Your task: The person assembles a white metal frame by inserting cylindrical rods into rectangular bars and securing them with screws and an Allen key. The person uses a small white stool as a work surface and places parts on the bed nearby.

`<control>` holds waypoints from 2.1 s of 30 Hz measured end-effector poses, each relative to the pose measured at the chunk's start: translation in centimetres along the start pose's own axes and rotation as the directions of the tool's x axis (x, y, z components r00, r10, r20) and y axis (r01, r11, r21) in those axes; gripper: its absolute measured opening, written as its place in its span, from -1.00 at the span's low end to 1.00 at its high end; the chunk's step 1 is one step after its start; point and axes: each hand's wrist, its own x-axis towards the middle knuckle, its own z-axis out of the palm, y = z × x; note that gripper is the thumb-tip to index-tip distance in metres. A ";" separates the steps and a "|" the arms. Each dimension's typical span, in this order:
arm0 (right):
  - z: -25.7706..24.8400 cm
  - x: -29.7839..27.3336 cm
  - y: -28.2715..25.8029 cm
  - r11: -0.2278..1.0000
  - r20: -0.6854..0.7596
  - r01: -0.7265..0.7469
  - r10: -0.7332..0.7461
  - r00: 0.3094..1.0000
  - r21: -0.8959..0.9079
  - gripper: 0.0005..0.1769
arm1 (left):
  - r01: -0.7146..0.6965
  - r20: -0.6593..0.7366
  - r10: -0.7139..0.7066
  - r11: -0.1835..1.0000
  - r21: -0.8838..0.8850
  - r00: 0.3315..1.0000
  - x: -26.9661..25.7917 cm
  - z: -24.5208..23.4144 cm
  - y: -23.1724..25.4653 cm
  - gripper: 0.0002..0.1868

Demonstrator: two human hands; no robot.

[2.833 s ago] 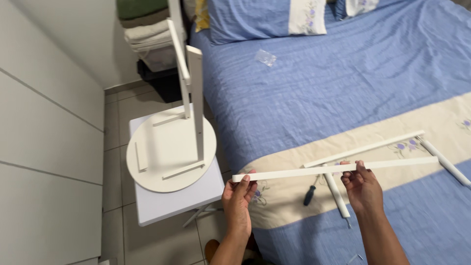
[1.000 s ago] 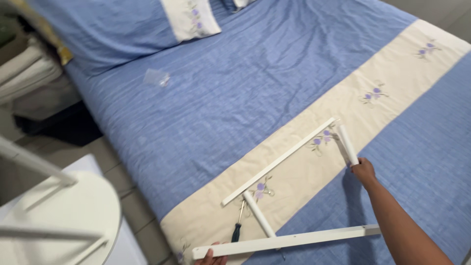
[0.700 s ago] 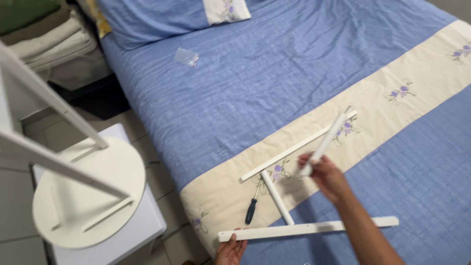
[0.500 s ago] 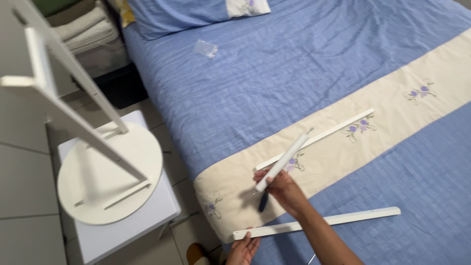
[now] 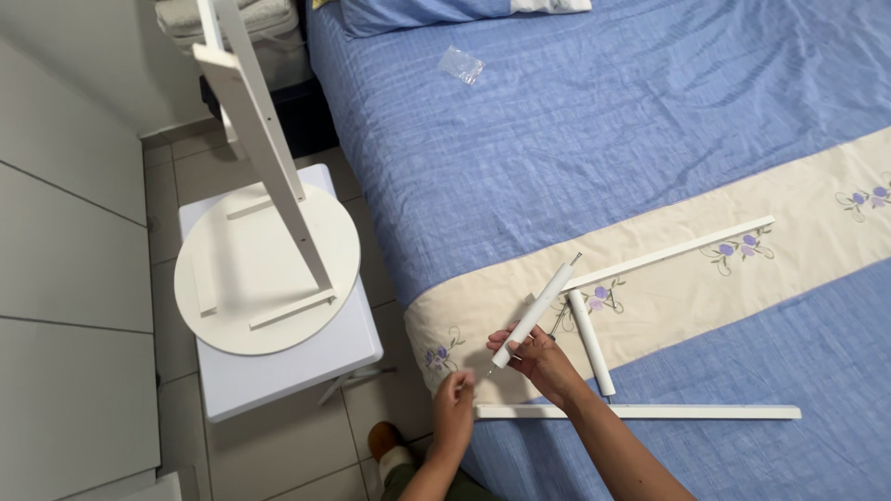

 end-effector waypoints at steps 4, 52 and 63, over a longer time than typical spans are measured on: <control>0.6 0.1 0.4 0.999 0.042 0.032 -0.033 0.999 0.016 -0.69 | 0.032 0.170 0.012 0.967 -0.254 0.985 0.6 1.2 2.5 -0.70; 2.5 0.5 -5.1 0.978 -0.091 0.198 -0.192 0.977 0.059 -0.61 | -0.339 0.163 0.333 0.941 0.007 0.929 -2.2 3.0 15.4 -0.58; 2.8 2.3 -6.1 0.835 -0.032 0.193 -0.207 0.978 0.516 -0.82 | -0.345 0.220 0.302 0.918 0.194 0.927 -2.2 2.3 18.0 -0.60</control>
